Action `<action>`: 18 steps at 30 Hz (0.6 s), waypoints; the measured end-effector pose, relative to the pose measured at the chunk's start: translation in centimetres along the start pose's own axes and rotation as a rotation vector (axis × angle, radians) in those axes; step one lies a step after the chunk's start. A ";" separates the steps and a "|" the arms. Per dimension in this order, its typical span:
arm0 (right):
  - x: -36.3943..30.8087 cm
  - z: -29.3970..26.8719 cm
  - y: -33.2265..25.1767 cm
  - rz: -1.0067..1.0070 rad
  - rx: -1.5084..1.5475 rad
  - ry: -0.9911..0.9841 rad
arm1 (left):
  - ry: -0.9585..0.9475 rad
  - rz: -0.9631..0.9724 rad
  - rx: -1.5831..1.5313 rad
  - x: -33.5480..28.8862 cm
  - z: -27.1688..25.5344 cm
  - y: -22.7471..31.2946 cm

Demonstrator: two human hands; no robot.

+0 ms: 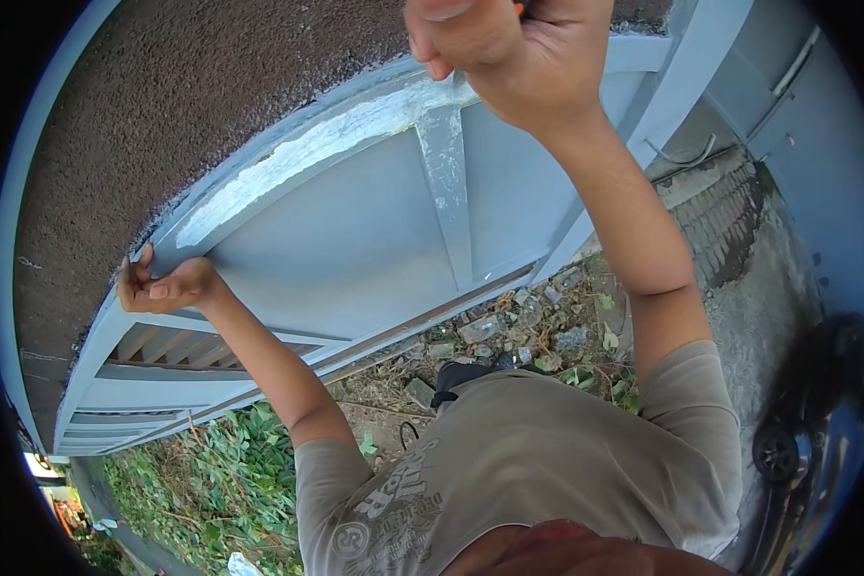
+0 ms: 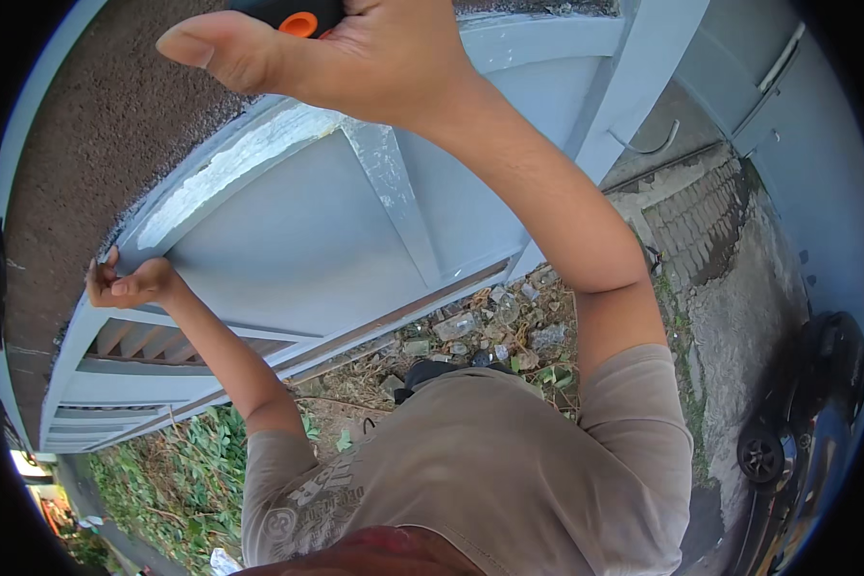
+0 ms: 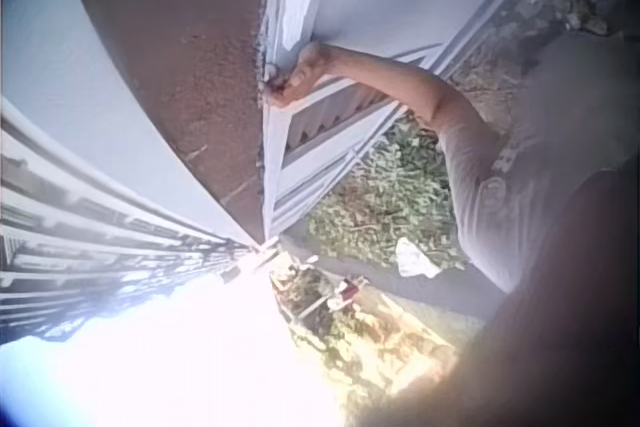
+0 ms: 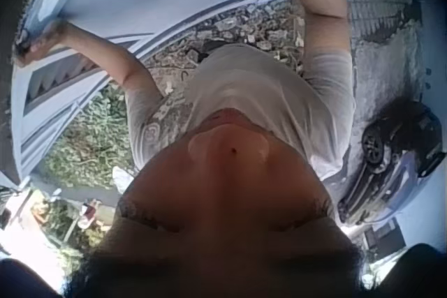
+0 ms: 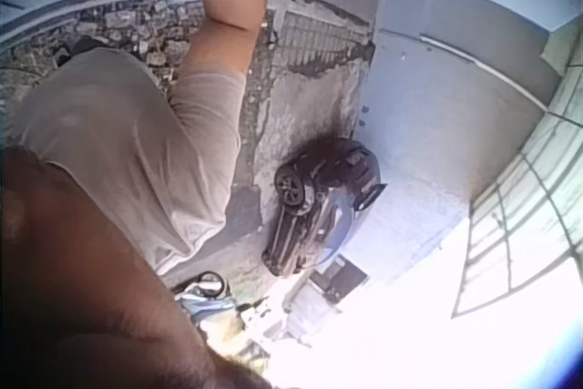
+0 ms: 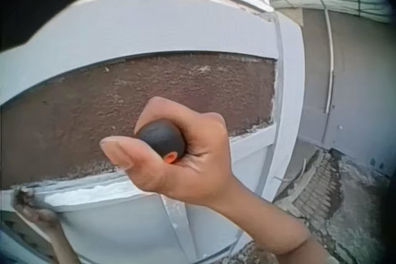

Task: Applying and smoothing wall filler or putty on a door frame or wall joint using a putty knife.

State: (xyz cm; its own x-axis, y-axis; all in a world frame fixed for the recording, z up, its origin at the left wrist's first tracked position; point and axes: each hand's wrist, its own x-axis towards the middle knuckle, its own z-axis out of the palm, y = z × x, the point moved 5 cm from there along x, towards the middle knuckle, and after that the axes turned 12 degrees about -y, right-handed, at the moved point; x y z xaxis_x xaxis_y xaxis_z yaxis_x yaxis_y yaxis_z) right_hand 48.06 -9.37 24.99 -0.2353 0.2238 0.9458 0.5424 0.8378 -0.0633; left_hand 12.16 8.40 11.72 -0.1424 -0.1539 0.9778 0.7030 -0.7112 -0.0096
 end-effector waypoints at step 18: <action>-2.6 8.7 -2.6 -0.032 -0.230 -0.351 | -0.001 0.003 -0.061 0.2 -1.4 -1.0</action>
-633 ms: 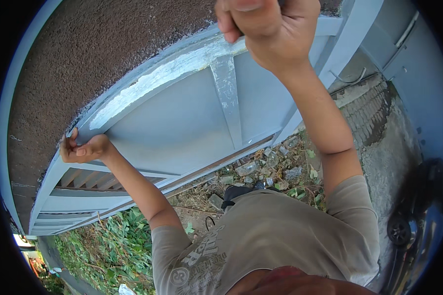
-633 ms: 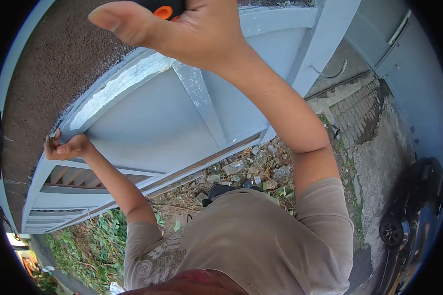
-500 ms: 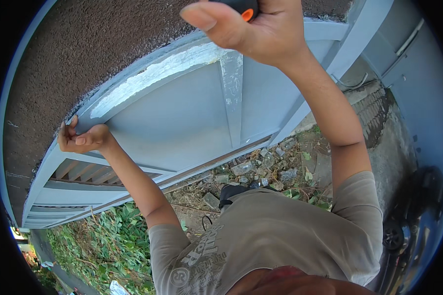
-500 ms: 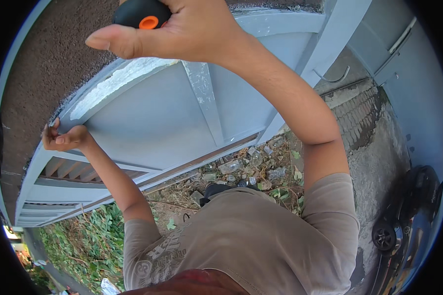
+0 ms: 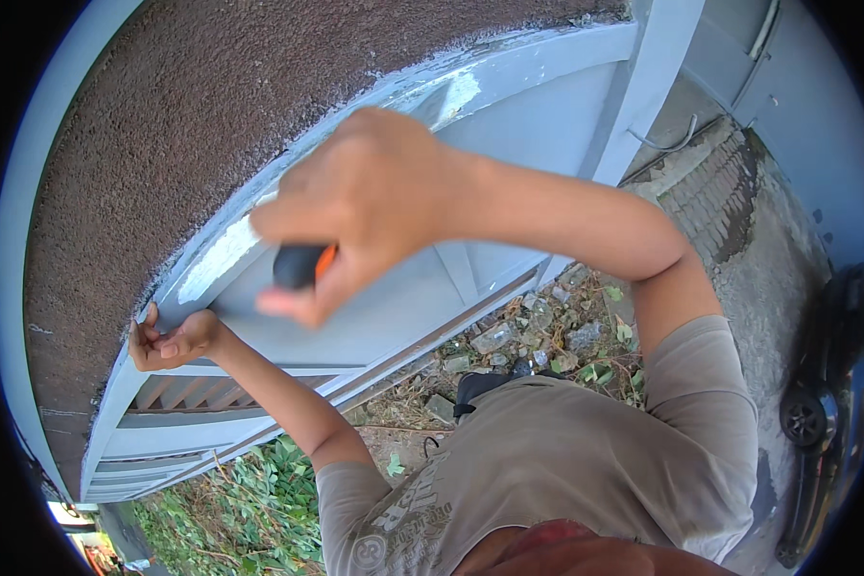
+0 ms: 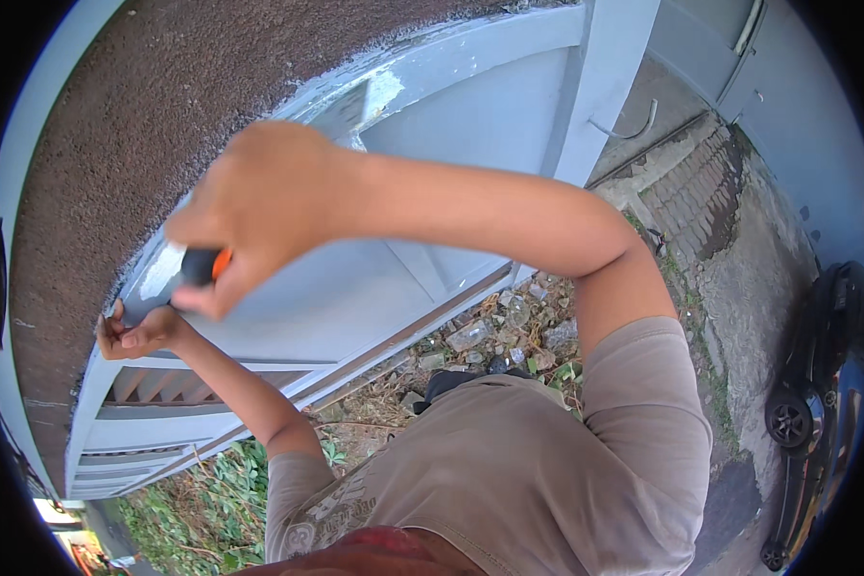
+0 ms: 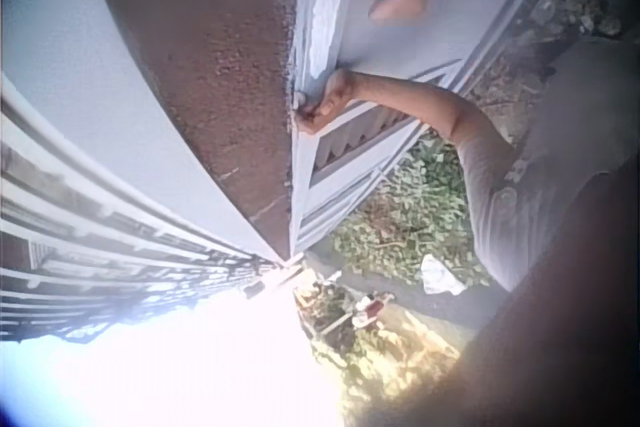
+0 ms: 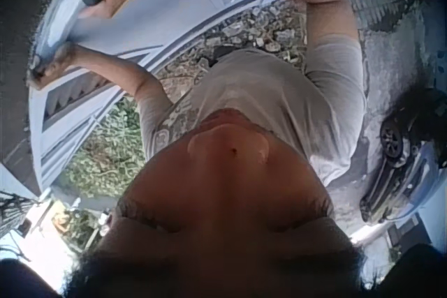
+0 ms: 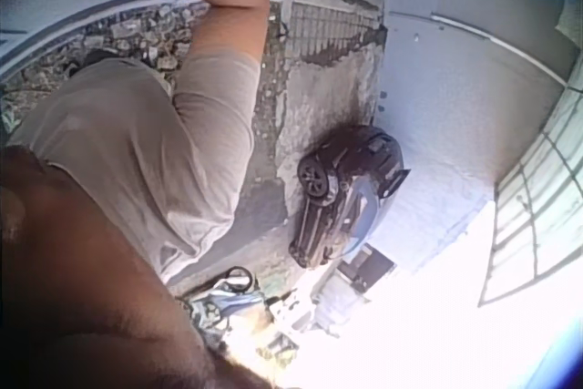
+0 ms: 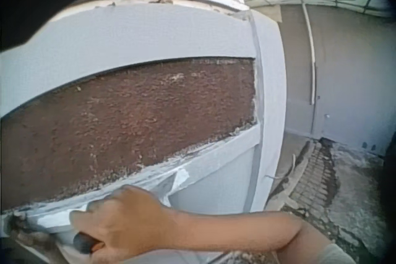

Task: Applying and smoothing wall filler or putty on a door frame or wall joint using a putty knife.

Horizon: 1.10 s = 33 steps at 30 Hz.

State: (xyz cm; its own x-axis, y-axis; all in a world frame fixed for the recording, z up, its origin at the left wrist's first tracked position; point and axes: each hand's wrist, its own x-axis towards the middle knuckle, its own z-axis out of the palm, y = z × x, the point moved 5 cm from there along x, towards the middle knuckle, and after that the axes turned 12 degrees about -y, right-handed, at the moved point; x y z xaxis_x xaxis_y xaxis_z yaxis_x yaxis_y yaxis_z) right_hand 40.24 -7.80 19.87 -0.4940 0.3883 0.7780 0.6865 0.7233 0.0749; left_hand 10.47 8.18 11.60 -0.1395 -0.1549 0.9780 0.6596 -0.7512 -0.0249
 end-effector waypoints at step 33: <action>-3.6 -1.4 -4.8 -0.238 0.047 -0.035 | -0.012 -0.023 0.028 -0.4 1.1 0.6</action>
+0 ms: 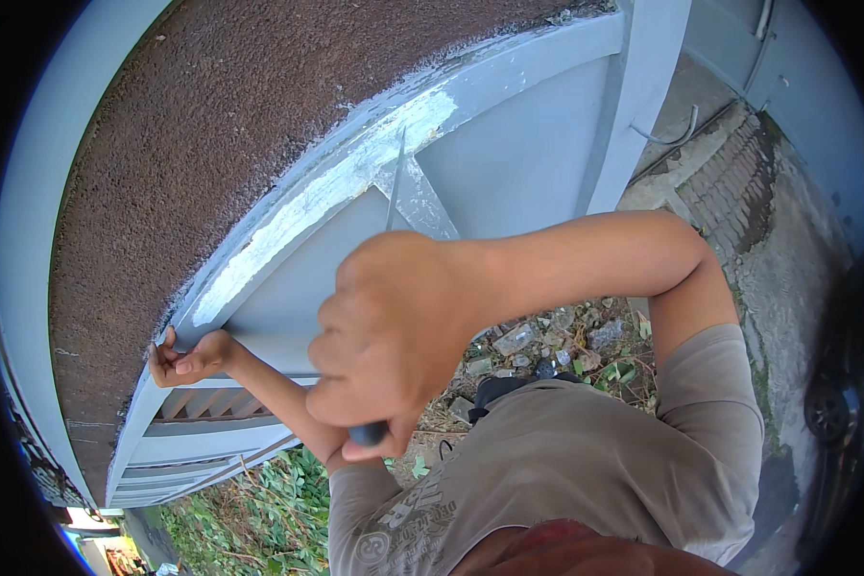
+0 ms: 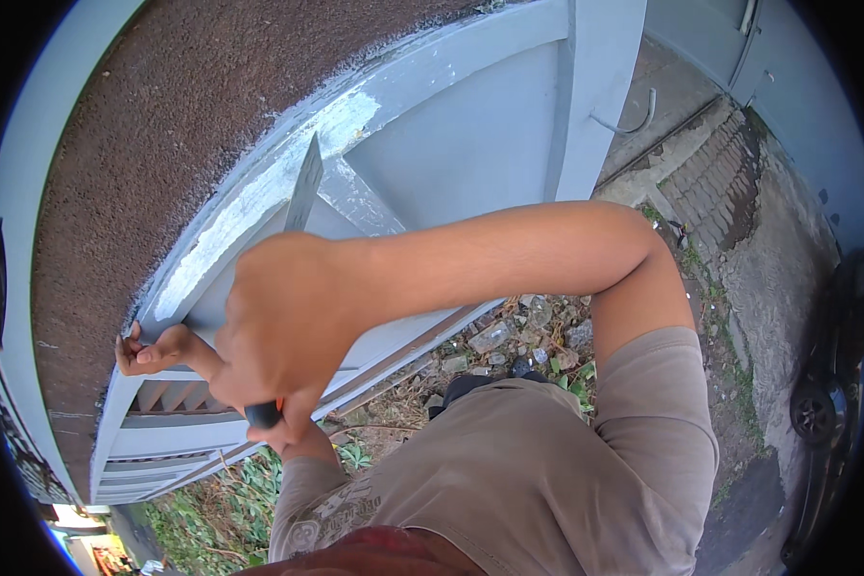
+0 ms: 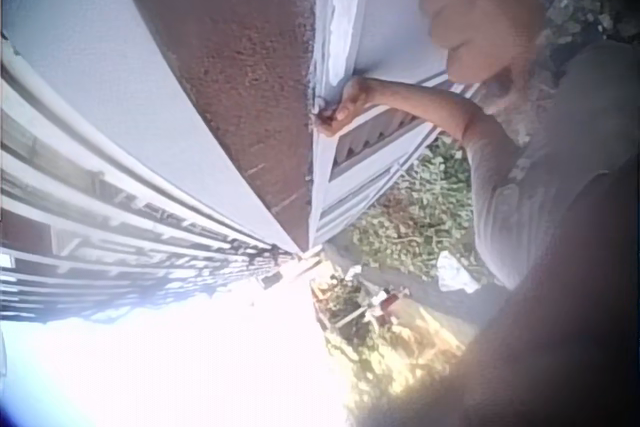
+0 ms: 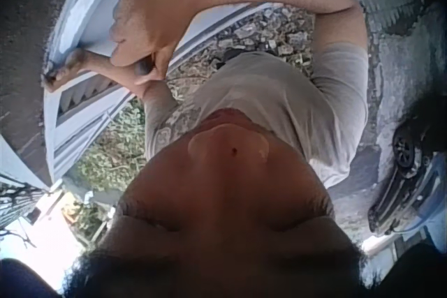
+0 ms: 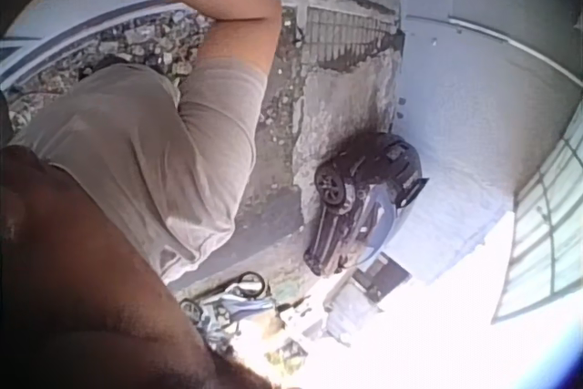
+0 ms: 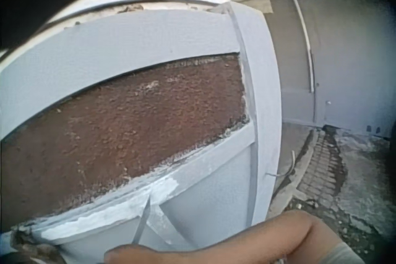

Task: Applying and smoothing wall filler or putty on a door frame or wall joint using a putty knife.

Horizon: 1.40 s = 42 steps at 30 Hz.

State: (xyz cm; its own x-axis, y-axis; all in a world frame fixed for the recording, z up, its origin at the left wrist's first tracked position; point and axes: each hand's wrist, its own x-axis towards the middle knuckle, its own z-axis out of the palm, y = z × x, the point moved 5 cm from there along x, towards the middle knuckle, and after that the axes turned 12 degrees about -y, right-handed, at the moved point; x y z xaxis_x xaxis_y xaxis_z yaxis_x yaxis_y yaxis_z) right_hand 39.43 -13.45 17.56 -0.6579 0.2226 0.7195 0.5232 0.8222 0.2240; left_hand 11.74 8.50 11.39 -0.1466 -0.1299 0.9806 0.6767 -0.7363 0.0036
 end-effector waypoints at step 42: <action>-0.6 0.8 1.3 -0.019 0.182 -0.147 | -0.021 0.007 0.034 0.2 -0.8 -0.2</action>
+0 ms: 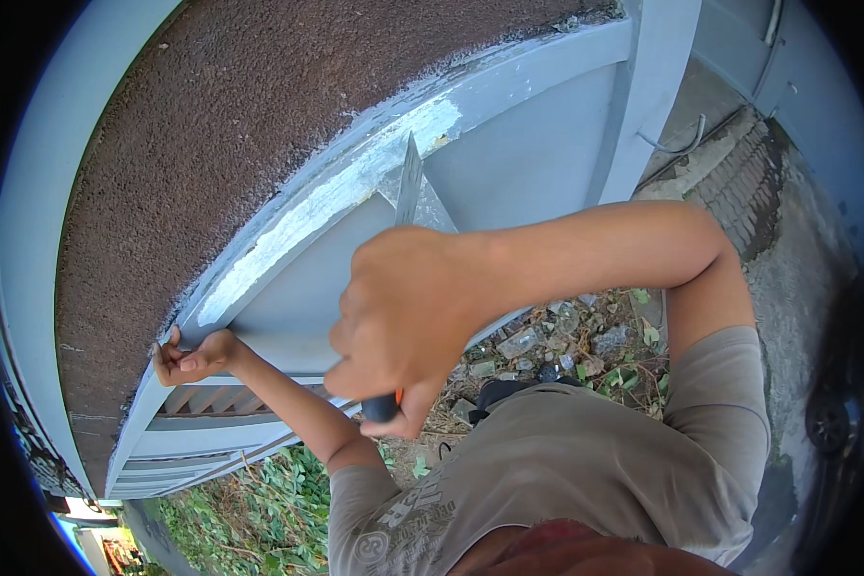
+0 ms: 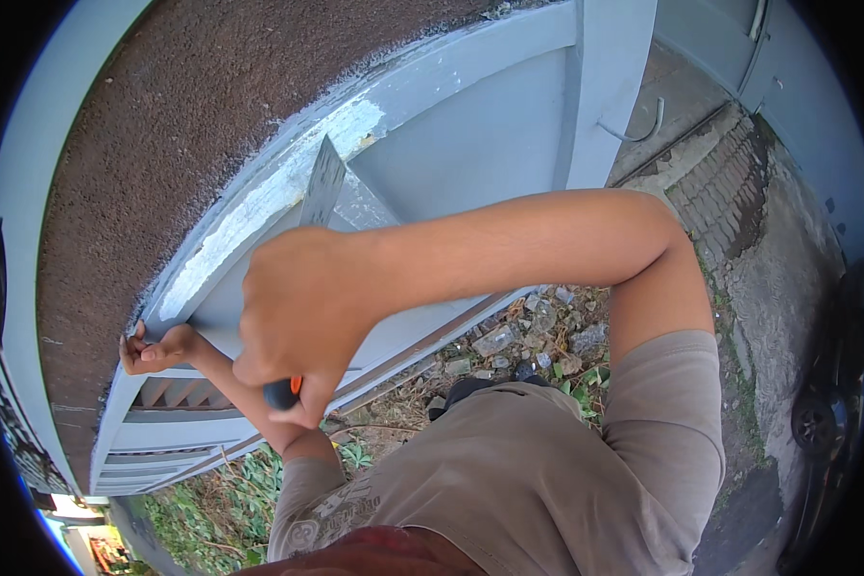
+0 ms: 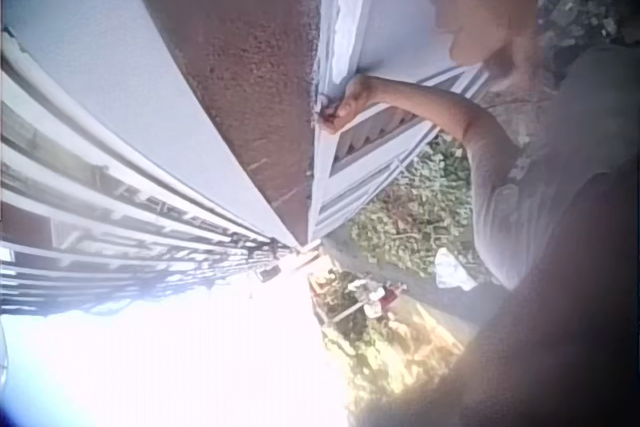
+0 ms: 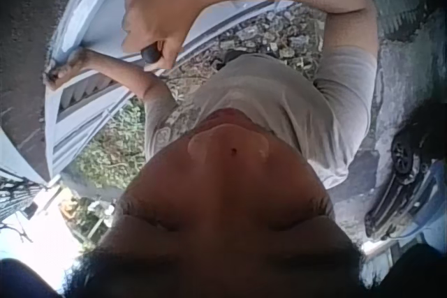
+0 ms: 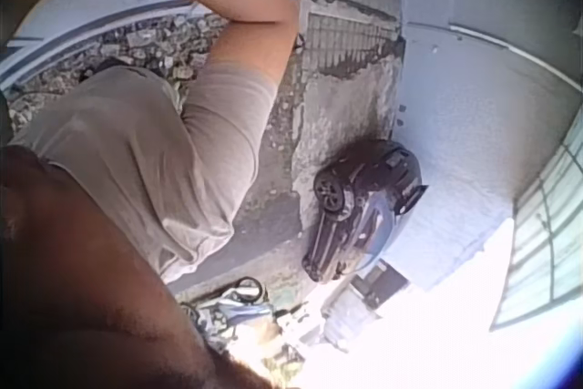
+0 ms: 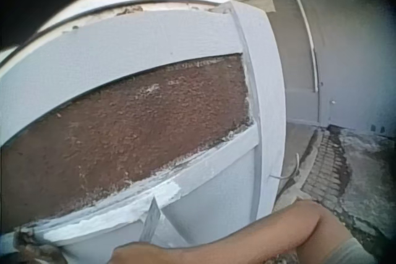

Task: Applying and smoothing wall filler or putty on a door frame or wall joint using a putty knife.

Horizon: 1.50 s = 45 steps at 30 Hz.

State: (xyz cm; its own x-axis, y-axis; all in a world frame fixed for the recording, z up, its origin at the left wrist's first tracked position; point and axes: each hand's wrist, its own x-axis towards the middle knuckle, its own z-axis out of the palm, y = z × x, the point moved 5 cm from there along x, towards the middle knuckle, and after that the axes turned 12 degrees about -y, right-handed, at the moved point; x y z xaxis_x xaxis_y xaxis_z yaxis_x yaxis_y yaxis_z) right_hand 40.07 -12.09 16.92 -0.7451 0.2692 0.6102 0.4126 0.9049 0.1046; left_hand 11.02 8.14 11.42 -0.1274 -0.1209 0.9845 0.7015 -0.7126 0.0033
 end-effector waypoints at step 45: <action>-1.5 -0.5 -1.7 -0.029 0.036 -0.124 | -0.007 0.042 0.045 0.1 0.6 0.0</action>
State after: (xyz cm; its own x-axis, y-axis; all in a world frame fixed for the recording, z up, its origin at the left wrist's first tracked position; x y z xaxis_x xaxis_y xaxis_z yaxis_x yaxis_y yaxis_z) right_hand 40.72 -14.17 16.26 -0.8162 0.2796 0.5056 0.3729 0.9233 0.0914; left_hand 11.42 8.55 11.64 -0.0925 -0.1446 0.9852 0.7372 -0.6750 -0.0299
